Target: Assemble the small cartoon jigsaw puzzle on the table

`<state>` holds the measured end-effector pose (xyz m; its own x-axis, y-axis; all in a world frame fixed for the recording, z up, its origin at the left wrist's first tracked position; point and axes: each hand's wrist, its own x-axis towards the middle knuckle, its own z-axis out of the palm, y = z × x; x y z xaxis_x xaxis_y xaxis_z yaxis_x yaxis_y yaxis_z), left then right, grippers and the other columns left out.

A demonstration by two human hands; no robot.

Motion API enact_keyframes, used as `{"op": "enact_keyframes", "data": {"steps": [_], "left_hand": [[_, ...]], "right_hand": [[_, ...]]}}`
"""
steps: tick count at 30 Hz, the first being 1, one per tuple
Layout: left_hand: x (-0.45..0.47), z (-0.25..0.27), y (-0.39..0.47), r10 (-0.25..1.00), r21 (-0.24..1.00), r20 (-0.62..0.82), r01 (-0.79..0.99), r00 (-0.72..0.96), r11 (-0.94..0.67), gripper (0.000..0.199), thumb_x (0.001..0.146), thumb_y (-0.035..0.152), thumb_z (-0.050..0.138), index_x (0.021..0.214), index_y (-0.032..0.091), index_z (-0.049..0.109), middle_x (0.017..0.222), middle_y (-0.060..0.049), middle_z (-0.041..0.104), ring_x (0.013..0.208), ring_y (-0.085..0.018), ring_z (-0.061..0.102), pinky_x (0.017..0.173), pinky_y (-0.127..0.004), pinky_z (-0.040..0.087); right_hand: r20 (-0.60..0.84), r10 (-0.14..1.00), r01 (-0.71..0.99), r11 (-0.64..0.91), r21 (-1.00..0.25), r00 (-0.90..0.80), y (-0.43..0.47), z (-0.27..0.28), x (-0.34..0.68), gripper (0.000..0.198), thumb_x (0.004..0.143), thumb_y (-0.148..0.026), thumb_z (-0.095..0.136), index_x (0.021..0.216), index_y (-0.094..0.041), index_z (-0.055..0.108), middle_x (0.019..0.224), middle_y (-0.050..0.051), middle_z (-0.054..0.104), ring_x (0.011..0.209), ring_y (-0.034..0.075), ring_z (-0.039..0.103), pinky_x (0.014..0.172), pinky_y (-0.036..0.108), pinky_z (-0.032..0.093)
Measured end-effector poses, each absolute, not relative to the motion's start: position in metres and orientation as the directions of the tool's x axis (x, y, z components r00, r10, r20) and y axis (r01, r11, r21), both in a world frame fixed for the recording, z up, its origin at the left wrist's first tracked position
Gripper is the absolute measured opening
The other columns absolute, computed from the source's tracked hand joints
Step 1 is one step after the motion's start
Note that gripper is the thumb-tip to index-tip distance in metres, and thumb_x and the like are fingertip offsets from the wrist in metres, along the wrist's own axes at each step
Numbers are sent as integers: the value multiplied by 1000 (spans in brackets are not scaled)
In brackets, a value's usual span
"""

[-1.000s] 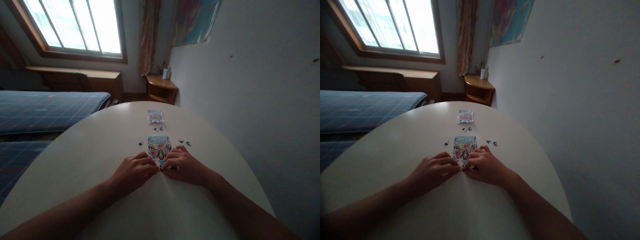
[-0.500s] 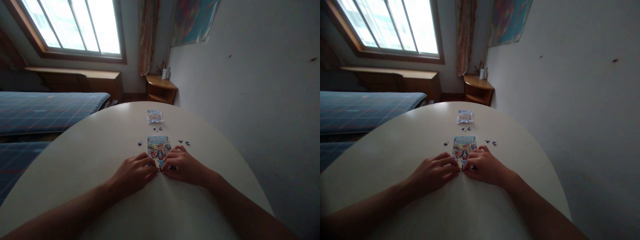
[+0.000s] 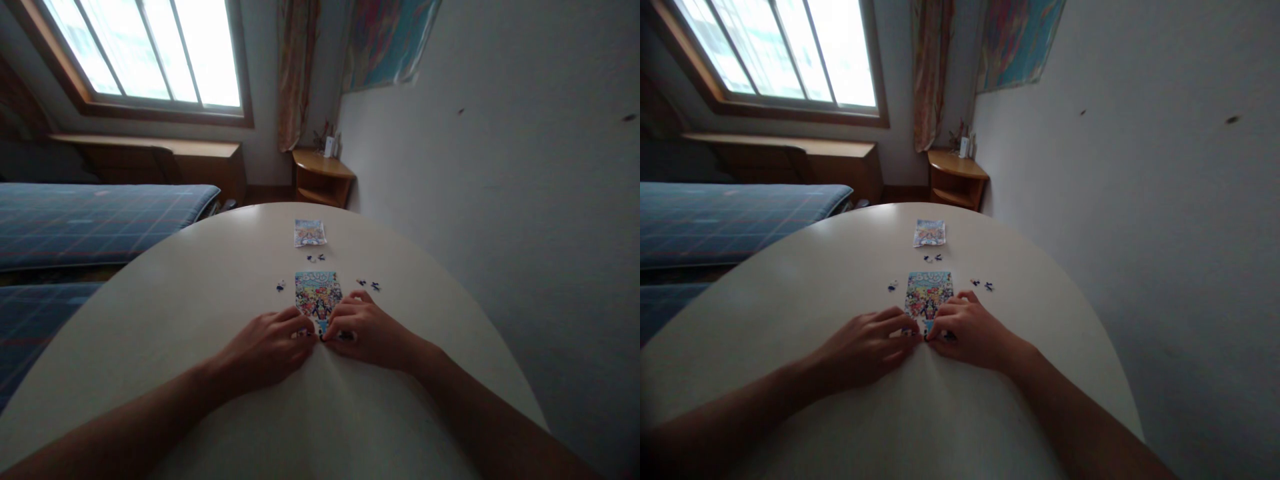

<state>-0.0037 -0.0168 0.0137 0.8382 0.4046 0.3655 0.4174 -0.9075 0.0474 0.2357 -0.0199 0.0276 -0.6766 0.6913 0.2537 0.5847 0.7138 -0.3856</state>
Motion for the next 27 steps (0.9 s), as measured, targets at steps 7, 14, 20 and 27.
{"op": "enact_keyframes", "data": {"steps": [7, 14, 20, 27], "left_hand": [[-4, 21, -17, 386, 35, 287, 393, 877, -919, 18, 92, 25, 56, 108, 19, 63, 105, -6, 66, 95, -22, 60, 77, -36, 57], [-9, 14, -10, 359, 83, 334, 352, 872, -932, 21, 93, 18, 53, 112, 22, 61, 108, -4, 66, 96, -19, 61, 81, -33, 54], [-9, 12, -8, 361, 141, 353, 332, 863, -933, 20, 93, 19, 55, 111, 22, 61, 111, -4, 66, 101, -20, 60, 88, -36, 53], [-10, 11, -7, 305, 149, 371, 268, 877, -952, 24, 94, 20, 54, 117, 22, 60, 123, -7, 64, 114, -21, 58, 97, -39, 51]], "right_hand": [[240, 687, 581, 715, -388, -686, -19, 29, 236, 4, 84, -25, 68, 81, -25, 70, 86, -3, 71, 84, 14, 63, 94, 36, 28], [238, 687, 579, 715, -391, -687, -19, 28, 237, 3, 84, -24, 68, 82, -25, 70, 87, -2, 71, 86, 15, 64, 95, 37, 30], [259, 661, 558, 741, -372, -704, -20, 28, 235, 1, 83, -25, 69, 83, -24, 70, 87, -1, 71, 84, 14, 64, 90, 34, 36], [323, 883, 826, 445, -346, -340, -5, 37, 261, 9, 87, -25, 62, 88, -20, 70, 91, 6, 70, 88, 20, 63, 83, 36, 45]]}}
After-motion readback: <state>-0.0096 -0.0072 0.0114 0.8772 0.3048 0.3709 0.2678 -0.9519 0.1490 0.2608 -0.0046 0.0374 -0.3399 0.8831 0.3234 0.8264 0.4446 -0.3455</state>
